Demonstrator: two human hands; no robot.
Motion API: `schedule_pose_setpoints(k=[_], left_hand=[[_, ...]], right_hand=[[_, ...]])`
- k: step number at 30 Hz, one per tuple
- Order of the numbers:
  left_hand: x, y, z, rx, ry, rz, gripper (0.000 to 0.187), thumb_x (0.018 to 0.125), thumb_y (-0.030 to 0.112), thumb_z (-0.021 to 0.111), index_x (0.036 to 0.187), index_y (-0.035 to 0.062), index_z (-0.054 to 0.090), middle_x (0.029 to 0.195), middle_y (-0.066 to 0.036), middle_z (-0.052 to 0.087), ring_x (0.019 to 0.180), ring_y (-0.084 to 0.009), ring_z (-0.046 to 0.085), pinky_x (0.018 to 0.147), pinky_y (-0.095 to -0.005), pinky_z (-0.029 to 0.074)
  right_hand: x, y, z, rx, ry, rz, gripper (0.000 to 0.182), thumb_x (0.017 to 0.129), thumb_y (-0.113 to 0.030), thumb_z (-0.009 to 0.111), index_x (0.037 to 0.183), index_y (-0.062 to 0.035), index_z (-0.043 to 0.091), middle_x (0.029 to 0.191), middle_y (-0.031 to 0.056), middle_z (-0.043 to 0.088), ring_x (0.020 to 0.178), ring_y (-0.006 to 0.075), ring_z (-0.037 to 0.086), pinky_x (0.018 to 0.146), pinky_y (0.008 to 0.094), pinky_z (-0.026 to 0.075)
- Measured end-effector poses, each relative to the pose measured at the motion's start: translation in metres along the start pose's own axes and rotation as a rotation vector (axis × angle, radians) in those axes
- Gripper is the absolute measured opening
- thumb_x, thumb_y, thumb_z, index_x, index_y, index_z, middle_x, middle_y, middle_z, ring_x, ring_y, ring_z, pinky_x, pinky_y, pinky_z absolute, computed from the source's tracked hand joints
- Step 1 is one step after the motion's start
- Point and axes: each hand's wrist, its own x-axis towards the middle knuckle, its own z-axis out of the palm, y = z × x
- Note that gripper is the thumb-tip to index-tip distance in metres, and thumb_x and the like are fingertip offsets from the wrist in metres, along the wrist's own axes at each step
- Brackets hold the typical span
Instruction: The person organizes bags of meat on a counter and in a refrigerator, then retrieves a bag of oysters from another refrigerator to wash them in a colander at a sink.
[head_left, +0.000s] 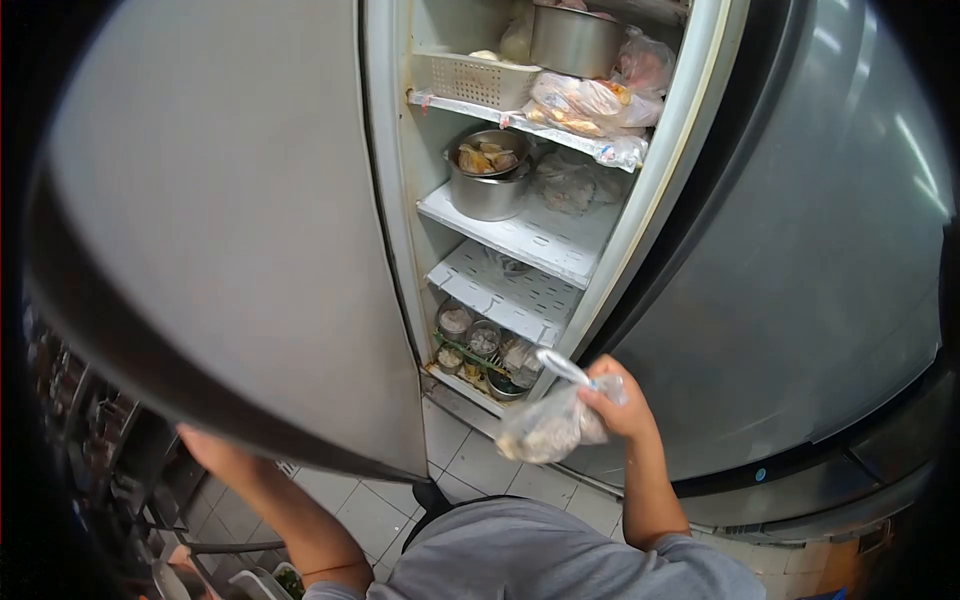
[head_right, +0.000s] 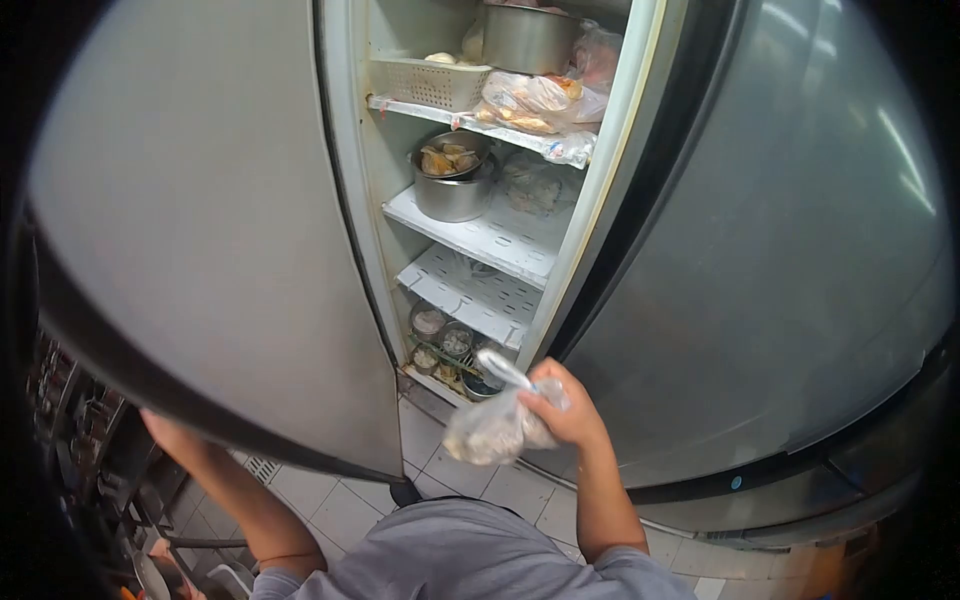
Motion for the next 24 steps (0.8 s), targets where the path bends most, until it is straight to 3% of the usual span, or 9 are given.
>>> schedule_pose_setpoints(k=[1, 5, 7, 9, 12, 14, 16, 18, 24], left_hand=[[-0.033, 0.016, 0.020, -0.148, -0.227, 0.133, 0.046, 0.099, 0.025, 0.052, 0.134, -0.0029, 0.043, 0.117, -0.010, 0.058, 0.102, -0.0196, 0.058, 0.086, -0.0334, 0.049], [-0.143, -0.016, 0.072, -0.314, -0.373, -0.056, 0.051, 0.098, 0.025, 0.046, 0.139, -0.0027, 0.037, 0.127, -0.013, 0.052, 0.116, -0.0226, 0.051, 0.102, -0.0380, 0.041], [-0.178, -0.010, 0.114, -0.276, -0.840, 0.067, 0.084, 0.093, 0.053, 0.051, 0.150, -0.0012, 0.022, 0.156, -0.023, 0.019, 0.146, -0.0349, 0.015, 0.117, -0.0476, 0.013], [-0.200, -0.023, 0.119, 0.004, -1.053, 0.284, 0.084, 0.093, 0.048, 0.056, 0.152, 0.0018, 0.020, 0.160, -0.023, 0.007, 0.148, -0.0419, 0.003, 0.118, -0.0521, 0.008], [-0.208, -0.033, 0.134, -0.016, -1.400, 0.269, 0.062, 0.095, 0.036, 0.058, 0.146, 0.0050, 0.038, 0.156, -0.019, 0.024, 0.144, -0.0380, 0.023, 0.116, -0.0449, 0.024], [-0.207, -0.035, 0.131, 0.023, -1.641, -0.203, 0.048, 0.098, 0.038, 0.054, 0.129, 0.0024, 0.058, 0.131, -0.018, 0.058, 0.124, -0.0318, 0.054, 0.104, -0.0387, 0.042], [-0.198, -0.041, 0.123, 0.007, -1.577, -0.266, 0.048, 0.099, 0.041, 0.051, 0.128, 0.0027, 0.059, 0.125, -0.017, 0.062, 0.119, -0.0312, 0.058, 0.102, -0.0383, 0.044], [-0.159, -0.126, 0.090, 0.048, -1.525, -0.311, 0.049, 0.100, 0.041, 0.050, 0.129, 0.0027, 0.058, 0.125, -0.017, 0.063, 0.118, -0.0297, 0.058, 0.101, -0.0379, 0.044], [-0.076, -0.252, -0.003, -0.065, -1.276, -0.979, 0.058, 0.097, 0.052, 0.049, 0.135, 0.0074, 0.052, 0.122, -0.006, 0.063, 0.106, -0.0195, 0.060, 0.090, -0.0339, 0.048]], right_hand=[[-0.016, 0.001, -0.009, -0.113, -0.021, -0.010, 0.022, 0.084, -0.018, 0.074, 0.091, -0.0087, 0.054, 0.081, -0.0027, 0.054, 0.076, 0.0072, 0.049, 0.068, 0.0249, 0.042], [-0.058, -0.015, -0.041, -0.369, -0.076, 0.016, 0.023, 0.082, -0.016, 0.075, 0.087, -0.0072, 0.055, 0.077, -0.0001, 0.055, 0.073, 0.0099, 0.051, 0.065, 0.0270, 0.043], [-0.068, -0.026, -0.049, -0.389, -0.102, -0.004, 0.023, 0.081, -0.015, 0.075, 0.087, -0.0069, 0.054, 0.076, 0.0002, 0.055, 0.071, 0.0100, 0.050, 0.064, 0.0272, 0.043], [-0.070, -0.029, -0.050, -0.395, -0.165, -0.019, 0.023, 0.080, -0.014, 0.075, 0.086, -0.0067, 0.054, 0.075, 0.0004, 0.055, 0.070, 0.0101, 0.050, 0.062, 0.0274, 0.043], [-0.067, -0.025, -0.044, -0.326, -0.137, 0.100, 0.024, 0.079, -0.011, 0.075, 0.085, -0.0060, 0.053, 0.075, 0.0010, 0.056, 0.070, 0.0095, 0.050, 0.063, 0.0271, 0.043], [-0.057, -0.028, -0.036, -0.158, -0.126, 0.082, 0.024, 0.078, -0.009, 0.074, 0.085, -0.0051, 0.052, 0.077, 0.0016, 0.057, 0.071, 0.0090, 0.050, 0.064, 0.0267, 0.042], [-0.041, -0.030, -0.019, -0.129, -0.182, 0.069, 0.024, 0.079, -0.009, 0.074, 0.086, -0.0047, 0.051, 0.077, 0.0020, 0.057, 0.071, 0.0090, 0.049, 0.064, 0.0266, 0.042], [0.016, 0.022, 0.053, -0.131, -0.183, 0.089, 0.024, 0.081, -0.010, 0.073, 0.086, -0.0041, 0.050, 0.078, 0.0028, 0.057, 0.071, 0.0090, 0.048, 0.065, 0.0258, 0.042], [0.134, 0.069, 0.199, -0.073, -0.305, 0.116, 0.024, 0.083, -0.014, 0.073, 0.087, -0.0053, 0.051, 0.083, 0.0020, 0.055, 0.077, 0.0084, 0.047, 0.070, 0.0246, 0.041]])
